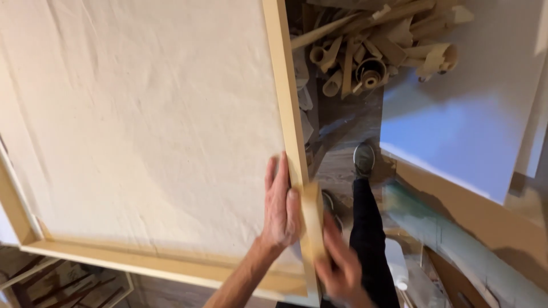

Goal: Sanding the edges and corners of a large wooden picture frame using a sanding block.

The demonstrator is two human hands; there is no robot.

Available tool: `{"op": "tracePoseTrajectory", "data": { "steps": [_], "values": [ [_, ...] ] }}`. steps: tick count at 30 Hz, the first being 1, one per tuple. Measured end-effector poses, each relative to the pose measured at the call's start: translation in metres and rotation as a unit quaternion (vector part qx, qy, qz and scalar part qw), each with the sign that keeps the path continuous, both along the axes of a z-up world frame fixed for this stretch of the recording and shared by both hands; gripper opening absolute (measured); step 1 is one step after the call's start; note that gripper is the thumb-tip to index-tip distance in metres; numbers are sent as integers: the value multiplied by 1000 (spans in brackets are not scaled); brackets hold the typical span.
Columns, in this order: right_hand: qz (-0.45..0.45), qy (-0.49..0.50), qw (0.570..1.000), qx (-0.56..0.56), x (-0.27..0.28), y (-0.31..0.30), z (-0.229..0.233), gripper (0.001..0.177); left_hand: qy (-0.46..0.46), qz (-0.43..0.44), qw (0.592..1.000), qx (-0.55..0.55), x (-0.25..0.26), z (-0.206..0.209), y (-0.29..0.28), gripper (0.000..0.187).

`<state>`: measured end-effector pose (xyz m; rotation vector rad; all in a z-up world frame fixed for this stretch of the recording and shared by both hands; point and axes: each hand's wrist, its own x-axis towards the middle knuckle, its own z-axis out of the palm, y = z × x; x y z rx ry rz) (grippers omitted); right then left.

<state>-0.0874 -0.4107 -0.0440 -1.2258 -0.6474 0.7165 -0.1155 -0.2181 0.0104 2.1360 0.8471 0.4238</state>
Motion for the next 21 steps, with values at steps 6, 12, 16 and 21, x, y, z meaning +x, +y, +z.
{"op": "tracePoseTrajectory", "data": {
  "steps": [6, 12, 16, 21],
  "values": [
    [62, -17, 996, -66, 62, 83, 12, 58, -1, 4, 1000, -16, 0, 1, 0, 59],
    [-7, -69, 994, 90, 170, 278, -41, 47, 13, 27, 1000, -4, -6, -5, -4, 57],
    [30, 81, 993, 81, 68, 124, -19, 52, -3, 21, 1000, 23, -13, -13, -4, 54],
    [91, 108, 980, -138, 33, 30, 22, 56, -16, 28, 999, -11, -4, -3, -4, 58]
  ]
}}
